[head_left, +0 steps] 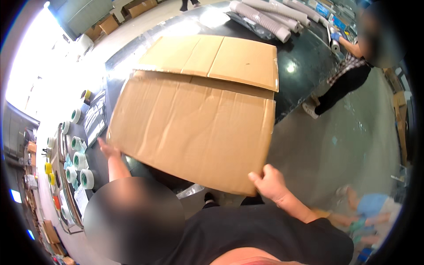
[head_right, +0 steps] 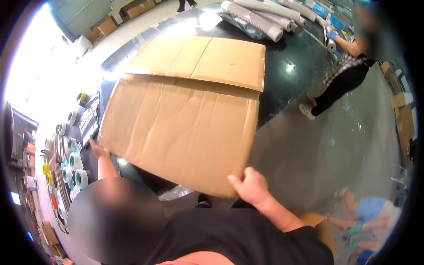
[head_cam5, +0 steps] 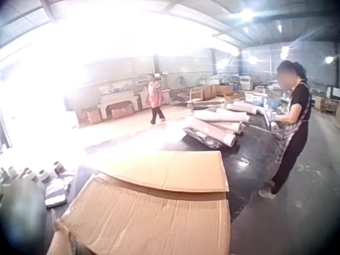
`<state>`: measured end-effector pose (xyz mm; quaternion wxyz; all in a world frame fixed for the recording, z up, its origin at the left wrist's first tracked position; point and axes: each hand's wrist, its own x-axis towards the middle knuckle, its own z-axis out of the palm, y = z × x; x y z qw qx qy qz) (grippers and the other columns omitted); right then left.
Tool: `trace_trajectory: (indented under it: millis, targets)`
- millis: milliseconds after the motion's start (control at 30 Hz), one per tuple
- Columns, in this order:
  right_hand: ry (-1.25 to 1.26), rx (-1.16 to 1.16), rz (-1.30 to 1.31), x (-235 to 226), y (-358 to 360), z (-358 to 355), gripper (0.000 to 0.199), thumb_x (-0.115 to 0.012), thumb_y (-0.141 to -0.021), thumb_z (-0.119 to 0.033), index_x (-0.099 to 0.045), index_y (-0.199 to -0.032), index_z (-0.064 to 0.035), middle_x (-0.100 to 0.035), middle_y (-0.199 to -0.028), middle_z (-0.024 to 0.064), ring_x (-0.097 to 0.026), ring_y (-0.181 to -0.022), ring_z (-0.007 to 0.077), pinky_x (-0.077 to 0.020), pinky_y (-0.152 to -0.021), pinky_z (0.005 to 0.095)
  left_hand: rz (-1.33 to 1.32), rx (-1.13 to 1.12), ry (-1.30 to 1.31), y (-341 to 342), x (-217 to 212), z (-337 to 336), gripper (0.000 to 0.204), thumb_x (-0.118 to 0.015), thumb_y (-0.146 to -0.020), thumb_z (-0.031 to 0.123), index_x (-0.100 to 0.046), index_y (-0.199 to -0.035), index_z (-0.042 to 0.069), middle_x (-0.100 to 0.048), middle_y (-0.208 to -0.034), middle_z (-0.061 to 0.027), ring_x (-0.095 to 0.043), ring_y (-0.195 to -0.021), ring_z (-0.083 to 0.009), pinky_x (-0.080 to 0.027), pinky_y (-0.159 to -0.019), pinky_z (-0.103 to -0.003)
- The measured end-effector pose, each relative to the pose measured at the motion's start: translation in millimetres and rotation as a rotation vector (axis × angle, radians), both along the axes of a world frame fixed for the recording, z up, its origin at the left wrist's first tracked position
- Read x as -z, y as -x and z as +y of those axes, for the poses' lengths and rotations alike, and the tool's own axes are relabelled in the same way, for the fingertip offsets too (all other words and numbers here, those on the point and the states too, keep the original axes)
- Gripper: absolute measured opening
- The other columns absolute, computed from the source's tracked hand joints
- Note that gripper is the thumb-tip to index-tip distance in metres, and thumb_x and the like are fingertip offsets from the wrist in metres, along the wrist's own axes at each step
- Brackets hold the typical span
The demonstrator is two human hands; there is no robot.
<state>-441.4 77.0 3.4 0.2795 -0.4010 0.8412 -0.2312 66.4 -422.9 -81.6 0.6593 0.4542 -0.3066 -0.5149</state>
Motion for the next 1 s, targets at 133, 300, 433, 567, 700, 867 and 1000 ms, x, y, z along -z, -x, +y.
trace_trajectory:
  millis: [133, 300, 433, 567, 700, 867, 1000]
  targets:
    - [-0.129, -0.201, -1.180, 20, -26, -1, 0.040, -0.072, -0.090, -0.030, -0.066, -0.108, 0.0056, -0.073, -0.099, 0.0128, -0.070, -0.087, 0.0139, -0.0552, -0.073, 0.0294, -0.258, 0.108, -0.110, 138, 0, 38, 0.106, -0.068, -0.089, 0.044, 0.000, -0.154, -0.003, -0.020, -0.158, -0.0229, -0.024, -0.145, -0.0324, -0.021, -0.118, -0.042]
    - [0.446, -0.011, -0.014, 16, 108, -70, 0.030, -0.069, -0.087, -0.028, -0.069, -0.105, -0.0037, -0.068, -0.096, 0.0158, -0.065, -0.090, 0.0303, -0.0529, -0.080, 0.0403, -0.540, 0.178, 0.020, 136, -18, 194, 0.082, -0.061, -0.097, 0.034, -0.016, -0.154, -0.006, -0.017, -0.161, -0.0235, -0.016, -0.150, -0.0309, -0.013, -0.120, -0.042]
    - [0.677, 0.077, 0.667, 48, 299, -154, 0.044, -0.065, -0.090, -0.033, -0.062, -0.121, -0.0016, -0.062, -0.119, 0.0209, -0.057, -0.114, 0.0379, -0.0438, -0.101, 0.0433, -0.357, 0.211, -0.064, 173, 5, 320, 0.069, -0.046, -0.103, 0.025, -0.013, -0.154, -0.006, -0.021, -0.161, -0.0201, -0.021, -0.148, -0.0307, -0.016, -0.120, -0.042]
    - [0.736, 0.205, 0.277, 86, 411, -242, 0.058, -0.062, -0.093, -0.037, -0.055, -0.134, 0.0028, -0.055, -0.138, 0.0233, -0.051, -0.127, 0.0370, -0.0385, -0.109, 0.0408, 0.148, 0.404, 0.014, 229, -1, 349, 0.058, -0.040, -0.105, 0.032, -0.024, -0.152, 0.002, -0.034, -0.154, -0.0140, -0.035, -0.140, -0.0262, -0.026, -0.117, -0.040]
    - [0.566, 0.024, 0.096, 104, 447, -248, 0.041, -0.060, -0.092, -0.030, -0.069, -0.121, -0.0025, -0.071, -0.118, 0.0125, -0.065, -0.111, 0.0222, -0.0463, -0.098, 0.0322, -0.041, 0.326, -0.032, 255, -8, 343, 0.063, -0.050, -0.102, 0.029, -0.021, -0.153, 0.005, -0.039, -0.150, -0.0111, -0.037, -0.138, -0.0246, -0.026, -0.116, -0.039]
    - [0.629, 0.160, -0.175, 116, 405, -206, 0.038, -0.059, -0.093, -0.022, -0.067, -0.120, 0.0044, -0.067, -0.124, 0.0146, -0.061, -0.115, 0.0224, -0.0446, -0.101, 0.0319, -0.100, 0.280, -0.116, 234, -17, 337, 0.069, -0.059, -0.098, 0.032, -0.026, -0.152, 0.004, -0.044, -0.145, -0.0124, -0.042, -0.133, -0.0236, -0.032, -0.112, -0.038]
    - [0.645, 0.277, -0.112, 116, 363, -151, 0.041, -0.058, -0.095, -0.023, -0.064, -0.125, 0.0051, -0.064, -0.128, 0.0155, -0.059, -0.118, 0.0230, -0.0428, -0.104, 0.0323, -0.196, 0.312, -0.116, 202, -15, 328, 0.070, -0.060, -0.098, 0.033, -0.026, -0.152, 0.003, -0.044, -0.146, -0.0132, -0.041, -0.133, -0.0235, -0.033, -0.112, -0.037]
